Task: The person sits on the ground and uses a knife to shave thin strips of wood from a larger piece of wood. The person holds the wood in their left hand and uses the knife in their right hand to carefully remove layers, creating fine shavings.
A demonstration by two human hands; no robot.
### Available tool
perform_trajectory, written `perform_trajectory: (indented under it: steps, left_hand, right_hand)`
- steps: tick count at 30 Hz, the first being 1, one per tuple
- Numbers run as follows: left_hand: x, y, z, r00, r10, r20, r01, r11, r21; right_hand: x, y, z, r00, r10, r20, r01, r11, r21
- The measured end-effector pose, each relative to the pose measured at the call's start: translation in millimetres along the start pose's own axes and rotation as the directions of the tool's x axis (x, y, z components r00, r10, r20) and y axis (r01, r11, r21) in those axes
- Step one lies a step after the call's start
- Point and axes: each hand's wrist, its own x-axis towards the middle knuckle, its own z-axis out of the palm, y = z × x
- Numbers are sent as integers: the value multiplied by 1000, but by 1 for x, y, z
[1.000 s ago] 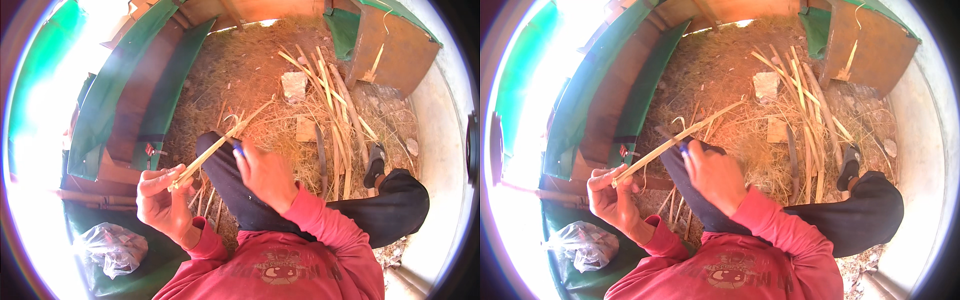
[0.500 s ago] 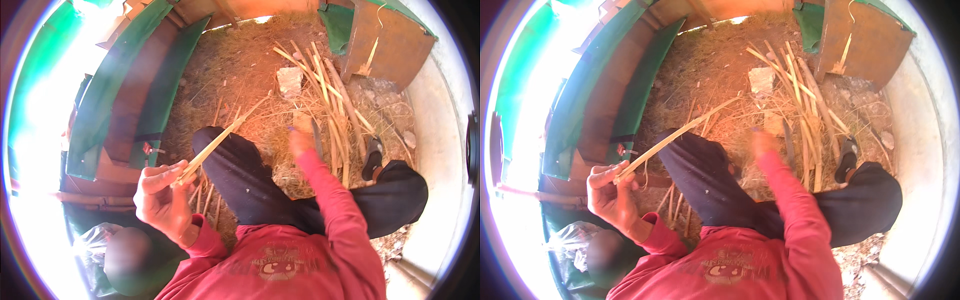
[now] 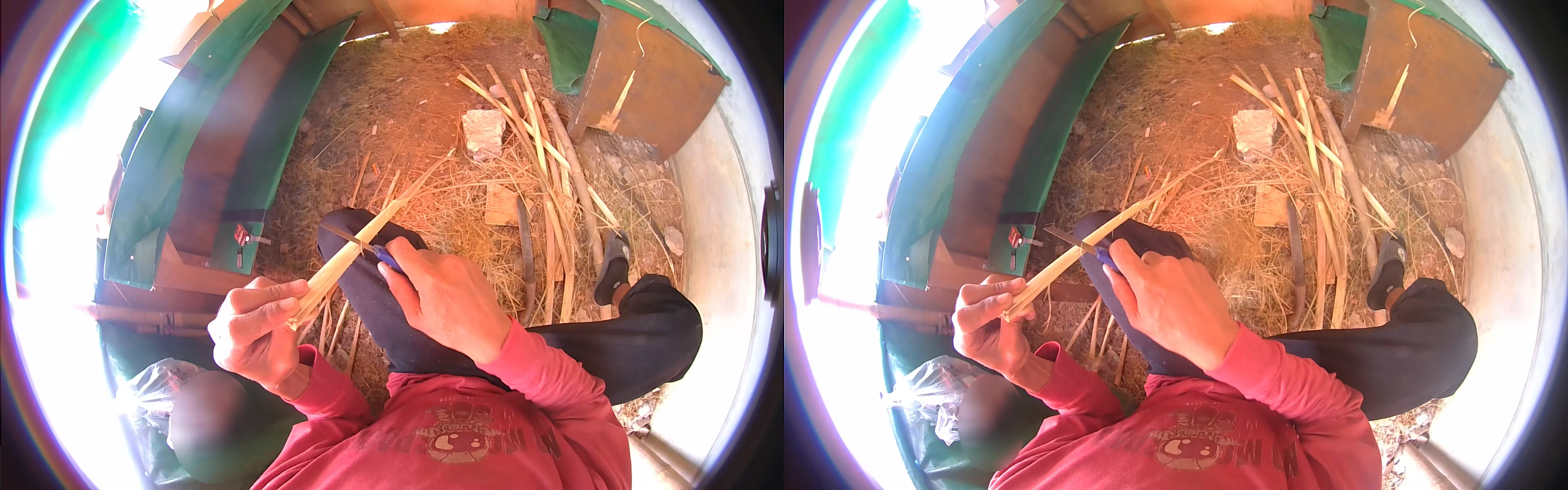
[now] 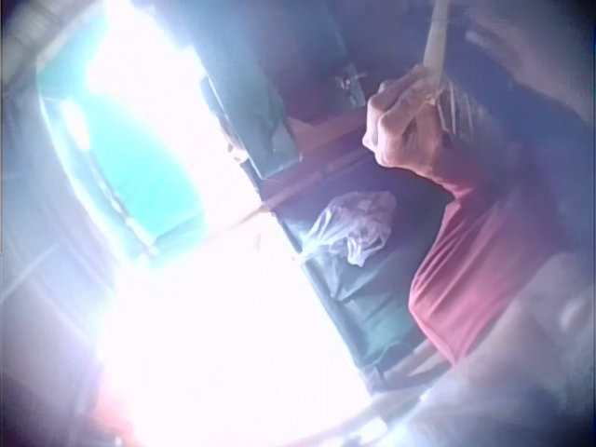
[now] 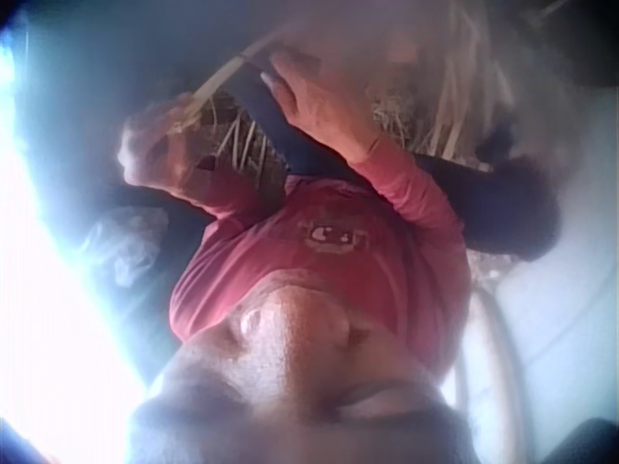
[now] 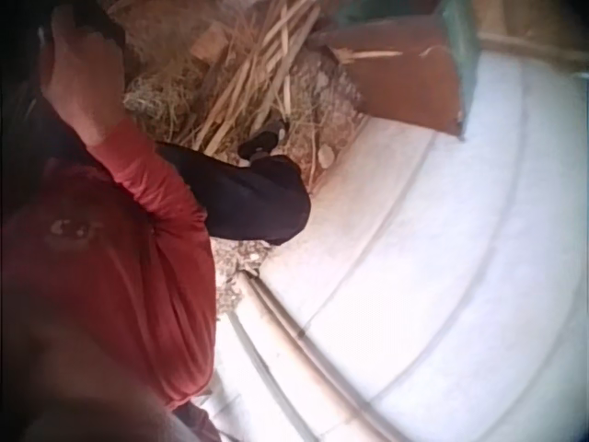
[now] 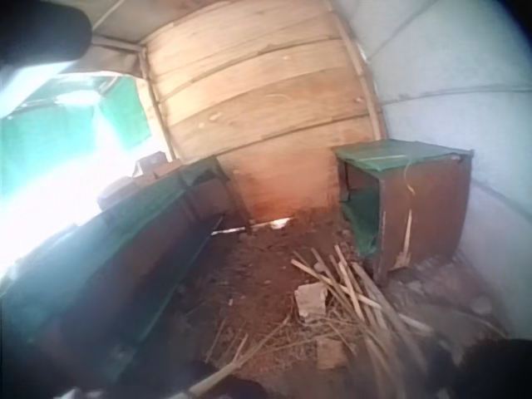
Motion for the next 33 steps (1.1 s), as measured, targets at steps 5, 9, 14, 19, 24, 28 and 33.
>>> perform_trajectory:
  steps: [5, 9, 14, 19, 24, 28, 33]
  left_hand:
    - [4, -1, -3, 997, 42, 59, -42, 999, 7]
    - [1, -8, -2, 998, 47, 43, -45, 998, -50]
    - [8, -3, -4, 994, 56, 91, -54, 998, -23]
    - [6, -2, -7, 991, 63, 118, -60, 998, -24]
    - [16, -2, -6, 987, 70, 143, -66, 997, -31]
    - [16, 4, -4, 982, 91, 165, -91, 996, -12]
    - [15, 2, 0, 992, 54, 118, -52, 998, -17]
  right_hand:
    - [4, 68, 36, 975, 201, -91, -214, 961, -176]
    - [1, 14, 24, 981, -106, -162, 111, 994, 21]
    - [3, 78, 43, 976, 158, -152, -188, 960, -209]
    - [-2, 23, 28, 994, 12, -105, -19, 998, -61]
    - [2, 26, 20, 993, 80, -88, -92, 986, -140]
    - [-4, 15, 21, 996, 54, -77, -61, 995, -85]
    - [-5, 35, 31, 988, 98, -116, -120, 972, -203]
